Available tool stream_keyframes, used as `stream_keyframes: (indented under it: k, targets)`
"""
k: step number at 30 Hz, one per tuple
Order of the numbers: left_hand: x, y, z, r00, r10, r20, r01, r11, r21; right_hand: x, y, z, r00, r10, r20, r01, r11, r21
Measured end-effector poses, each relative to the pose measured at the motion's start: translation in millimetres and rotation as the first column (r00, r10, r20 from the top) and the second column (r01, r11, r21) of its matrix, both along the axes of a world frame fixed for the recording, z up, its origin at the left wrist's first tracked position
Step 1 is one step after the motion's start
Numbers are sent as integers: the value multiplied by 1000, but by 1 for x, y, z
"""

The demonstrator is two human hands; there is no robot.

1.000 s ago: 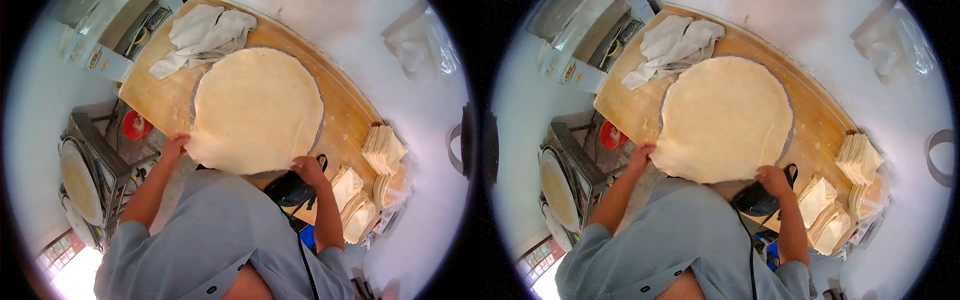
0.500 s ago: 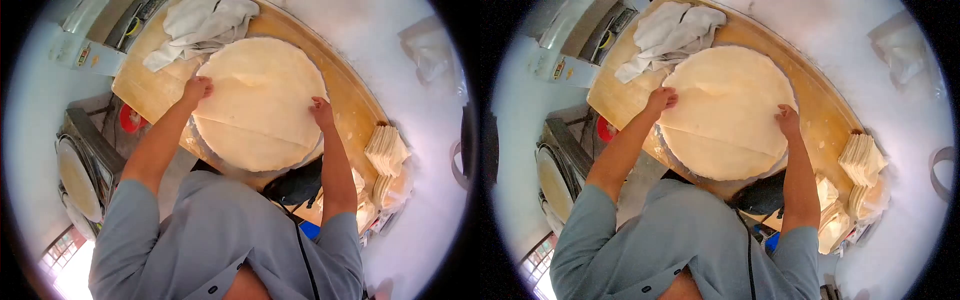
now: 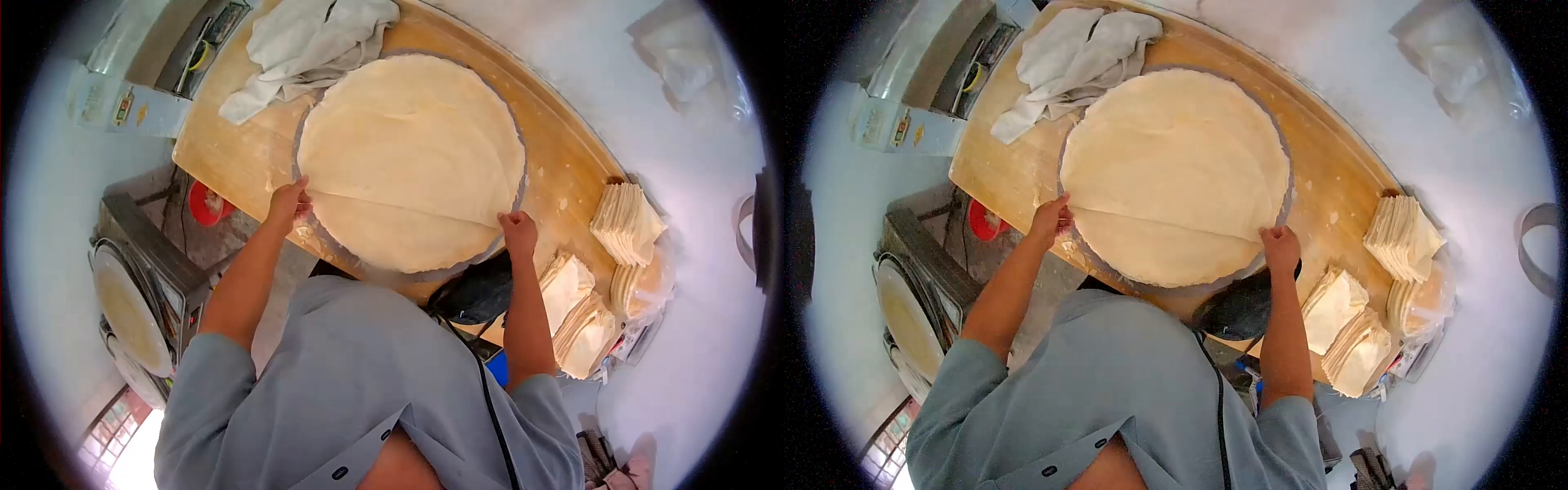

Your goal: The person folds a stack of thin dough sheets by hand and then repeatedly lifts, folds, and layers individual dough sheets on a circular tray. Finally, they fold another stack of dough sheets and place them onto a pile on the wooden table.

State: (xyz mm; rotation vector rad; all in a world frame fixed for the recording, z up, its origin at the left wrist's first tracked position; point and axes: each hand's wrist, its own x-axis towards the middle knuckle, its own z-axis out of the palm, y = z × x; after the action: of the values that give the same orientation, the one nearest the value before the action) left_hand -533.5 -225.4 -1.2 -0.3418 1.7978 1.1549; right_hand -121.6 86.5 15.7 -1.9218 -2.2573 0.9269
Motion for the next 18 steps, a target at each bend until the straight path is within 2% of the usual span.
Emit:
stream_keyframes:
  k: [2,5,7,11,12,13,14,16,18]
  targets:
    - [0,1,-4,998,4,-64,-3,1000,3,1,-3,-7,998,5,-68,-1,998,60]
    - [3,10,5,996,43,-80,-44,999,-13,-8,-9,-7,998,56,31,-57,997,51]
    - [0,6,-7,997,21,-72,-20,1000,17,-13,-10,-6,968,108,228,-102,994,-38]
    - [-3,4,-15,997,6,-76,-3,999,39,-7,-9,-13,973,142,182,-135,990,-52]
    - [-2,6,-10,997,10,-77,-7,999,40,-5,-9,-8,978,-103,-182,72,983,-168]
    - [-1,9,-5,994,63,-93,-54,993,100,-6,-10,-4,796,-370,-479,216,913,-346]
    - [-1,10,1,988,116,-105,-99,982,161,-3,-8,2,797,-368,-479,214,913,-346]
    - [-1,13,18,981,173,-84,-153,966,206,-8,-5,46,591,-567,-574,284,812,-509]
    - [-1,14,21,973,222,-57,-201,946,256,6,-4,44,613,-575,-541,295,802,-519]
